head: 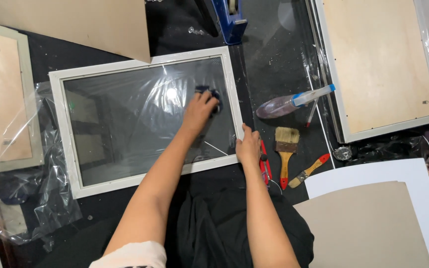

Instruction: The person removes a white backing from a white frame, then uses a brush to sweep the surface. They spray liquid onto the frame and wipe it with a cloth, cleaning the surface and edges.

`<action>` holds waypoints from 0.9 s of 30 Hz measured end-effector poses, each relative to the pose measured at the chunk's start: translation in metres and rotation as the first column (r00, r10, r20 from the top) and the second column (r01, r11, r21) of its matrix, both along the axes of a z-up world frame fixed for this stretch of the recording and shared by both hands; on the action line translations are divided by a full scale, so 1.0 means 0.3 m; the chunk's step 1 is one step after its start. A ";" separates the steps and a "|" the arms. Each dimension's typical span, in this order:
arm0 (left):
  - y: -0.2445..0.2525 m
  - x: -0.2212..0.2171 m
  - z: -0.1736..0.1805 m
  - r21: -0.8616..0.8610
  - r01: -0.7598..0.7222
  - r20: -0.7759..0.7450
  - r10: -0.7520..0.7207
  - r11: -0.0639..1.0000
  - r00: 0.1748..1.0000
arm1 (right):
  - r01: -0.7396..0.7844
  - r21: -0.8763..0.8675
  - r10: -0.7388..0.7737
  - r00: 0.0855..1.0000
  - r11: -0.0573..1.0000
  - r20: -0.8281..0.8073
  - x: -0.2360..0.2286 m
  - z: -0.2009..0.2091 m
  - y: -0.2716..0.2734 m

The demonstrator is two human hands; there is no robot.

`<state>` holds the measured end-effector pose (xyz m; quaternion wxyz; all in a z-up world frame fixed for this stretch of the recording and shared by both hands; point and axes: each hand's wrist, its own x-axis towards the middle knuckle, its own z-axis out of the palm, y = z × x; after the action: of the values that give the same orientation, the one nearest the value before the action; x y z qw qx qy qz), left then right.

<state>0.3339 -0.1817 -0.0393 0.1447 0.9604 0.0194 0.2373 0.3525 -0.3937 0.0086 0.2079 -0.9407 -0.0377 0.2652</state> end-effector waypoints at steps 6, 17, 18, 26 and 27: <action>0.033 0.193 -0.082 -0.111 -0.309 0.011 0.312 0.945 0.950 | 0.038 0.000 -0.038 0.999 0.999 0.032 0.011 -0.073 0.004; -0.248 -0.200 -0.048 -0.117 0.060 -0.106 -0.072 0.991 0.992 | 0.013 0.110 -0.049 0.945 0.994 0.324 0.022 -0.256 -0.041; -0.236 -0.176 -0.070 -0.117 0.057 -0.107 -0.070 0.991 0.992 | 0.011 0.110 -0.046 0.946 0.994 0.322 0.015 -0.248 -0.037; -0.137 0.042 -0.137 -0.006 0.018 0.157 -0.017 1.000 0.987 | 0.057 0.129 -0.093 0.952 0.990 0.291 0.011 -0.194 -0.010; -0.129 0.038 -0.128 -0.006 0.023 0.153 -0.022 1.000 0.988 | 0.063 0.129 -0.098 0.953 0.990 0.286 0.003 -0.180 -0.001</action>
<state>0.3452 -0.2205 -0.0778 0.1520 0.9390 -0.0015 0.3084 0.3534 -0.3939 -0.0455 0.2661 -0.9563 -0.0454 0.1121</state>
